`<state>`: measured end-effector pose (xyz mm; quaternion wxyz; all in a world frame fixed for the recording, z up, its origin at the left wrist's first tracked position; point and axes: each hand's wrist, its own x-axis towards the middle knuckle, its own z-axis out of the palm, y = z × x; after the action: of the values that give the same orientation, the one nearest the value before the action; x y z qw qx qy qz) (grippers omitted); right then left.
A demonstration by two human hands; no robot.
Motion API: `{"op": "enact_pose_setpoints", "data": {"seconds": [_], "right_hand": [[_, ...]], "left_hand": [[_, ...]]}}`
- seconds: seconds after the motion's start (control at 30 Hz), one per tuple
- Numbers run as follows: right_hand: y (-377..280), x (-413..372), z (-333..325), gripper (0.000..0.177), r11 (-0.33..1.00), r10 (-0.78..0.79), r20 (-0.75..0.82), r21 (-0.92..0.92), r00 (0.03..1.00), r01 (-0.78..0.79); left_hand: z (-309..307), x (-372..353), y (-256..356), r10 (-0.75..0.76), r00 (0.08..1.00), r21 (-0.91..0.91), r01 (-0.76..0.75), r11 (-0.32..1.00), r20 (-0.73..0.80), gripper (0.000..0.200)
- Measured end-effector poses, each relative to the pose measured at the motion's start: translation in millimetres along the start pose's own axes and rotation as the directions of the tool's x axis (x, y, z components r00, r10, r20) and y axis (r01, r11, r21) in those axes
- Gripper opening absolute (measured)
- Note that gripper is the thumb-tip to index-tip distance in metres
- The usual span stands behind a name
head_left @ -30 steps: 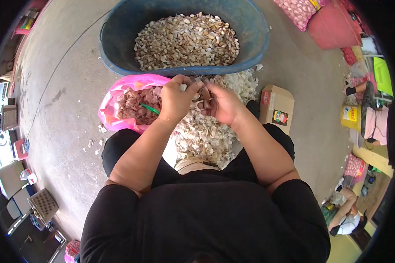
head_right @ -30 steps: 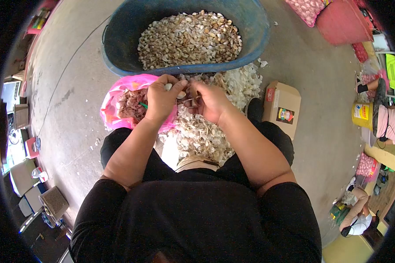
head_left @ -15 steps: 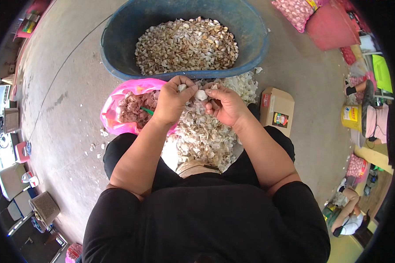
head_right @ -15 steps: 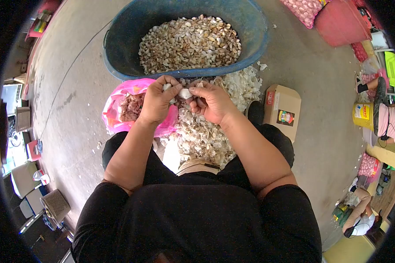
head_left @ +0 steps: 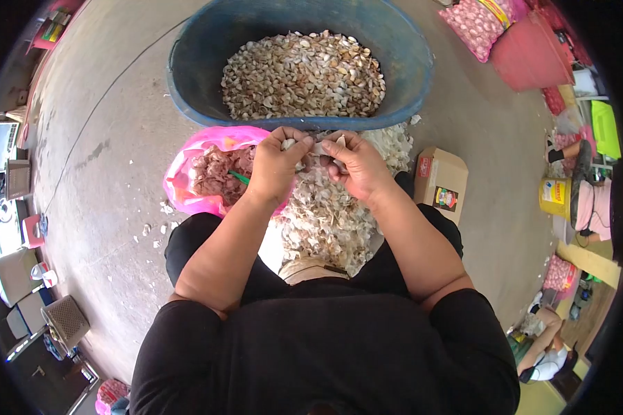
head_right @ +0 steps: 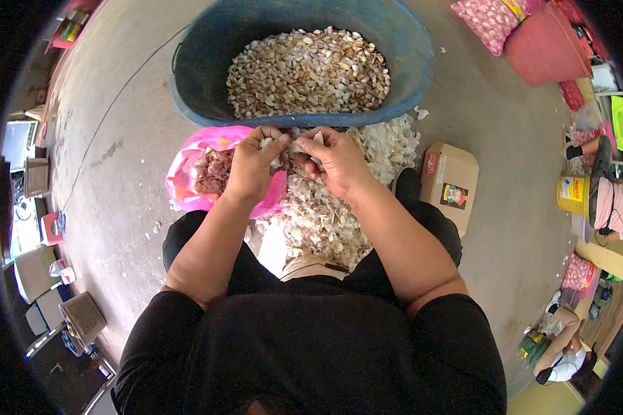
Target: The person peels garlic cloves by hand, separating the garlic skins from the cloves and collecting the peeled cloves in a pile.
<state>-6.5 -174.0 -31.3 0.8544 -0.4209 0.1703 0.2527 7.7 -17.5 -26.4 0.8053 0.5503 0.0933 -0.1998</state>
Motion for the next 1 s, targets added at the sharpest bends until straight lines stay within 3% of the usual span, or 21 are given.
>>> {"op": "enact_pose_setpoints", "data": {"seconds": [0.03, 0.13, 0.2, 0.23, 0.27, 0.33, 0.37, 0.47, 0.57, 0.63, 0.73, 0.8, 0.83, 0.9, 0.93, 1.0], "right_hand": [[-2, 4, -1, 0.007, 0.999, 0.03, -0.006, -0.016, 1.0, -0.03], [-23, 20, 3, 0.014, 0.966, -0.158, -0.262, 0.157, 0.952, 0.204], [-41, 39, -15, 0.029, 0.878, -0.296, -0.179, 0.336, 0.938, 0.341], [-44, 39, -13, 0.045, 0.883, -0.375, -0.349, 0.147, 0.859, 0.445], [-42, 43, -13, 0.047, 0.844, -0.535, -0.335, -0.161, 0.776, 0.512], [-39, 50, -13, 0.051, 0.513, -0.788, -0.15, -0.696, 0.597, 0.502], [-36, 46, -12, 0.044, 0.315, -0.814, -0.018, -0.853, 0.581, 0.415], [-22, 30, 3, 0.034, 0.461, -0.515, 0.122, -0.795, 0.848, 0.394], [-11, 4, 35, 0.016, 0.289, -0.46, 0.276, -0.852, 0.844, 0.436], [2, 4, 30, 0.014, 0.325, -0.508, 0.246, -0.833, 0.826, 0.448], [12, 4, 18, 0.02, 0.362, -0.57, 0.225, -0.794, 0.79, 0.488], [14, 4, 14, 0.02, 0.377, -0.612, 0.238, -0.75, 0.754, 0.543], [8, -2, 13, 0.016, 0.522, -0.53, 0.178, -0.702, 0.829, 0.484], [-10, -18, 9, 0.007, 0.768, -0.323, 0.085, -0.559, 0.943, 0.313], [-14, -22, 4, 0.005, 0.74, -0.307, 0.078, -0.607, 0.949, 0.289], [-22, -25, -6, 0.003, 0.679, -0.275, 0.059, -0.695, 0.96, 0.237]], "left_hand": [[-2, 0, 1, -0.033, 0.999, -0.064, 0.033, 0.997, 0.0, 0.008], [-5, -2, 16, -0.195, 0.98, -0.253, 0.197, 0.947, 0.035, 0.017], [-7, -1, 20, -0.219, 0.97, -0.276, 0.241, 0.931, 0.107, 0.022], [-7, -1, 20, -0.23, 0.962, -0.285, 0.263, 0.922, 0.146, 0.025], [-7, 0, 20, -0.219, 0.969, -0.28, 0.242, 0.929, 0.114, 0.023], [-5, 0, 17, -0.193, 0.98, -0.267, 0.2, 0.943, 0.053, 0.023], [-5, 1, 16, -0.17, 0.985, -0.249, 0.172, 0.953, 0.029, 0.024], [-3, 2, 13, -0.093, 0.995, -0.167, 0.086, 0.982, -0.032, 0.029], [4, 0, 5, 0.008, 0.993, -0.004, -0.008, 1.0, -0.114, 0.035], [7, 0, -4, 0.104, 0.969, 0.144, -0.073, 0.987, -0.224, 0.037], [19, -4, -2, 0.072, 0.974, 0.044, -0.064, 0.997, -0.217, 0.037], [19, -1, -9, 0.134, 0.979, 0.199, -0.103, 0.975, -0.153, 0.037], [19, -1, -11, 0.161, 0.98, 0.276, -0.124, 0.953, -0.116, 0.037], [25, 0, -6, 0.052, 0.986, 0.078, -0.039, 0.996, -0.16, 0.036], [29, -2, -1, -0.007, 0.985, -0.023, 0.003, 1.0, -0.175, 0.036], [29, -2, -1, -0.029, 0.988, 0.036, 0.035, 0.999, -0.152, 0.036]]}}
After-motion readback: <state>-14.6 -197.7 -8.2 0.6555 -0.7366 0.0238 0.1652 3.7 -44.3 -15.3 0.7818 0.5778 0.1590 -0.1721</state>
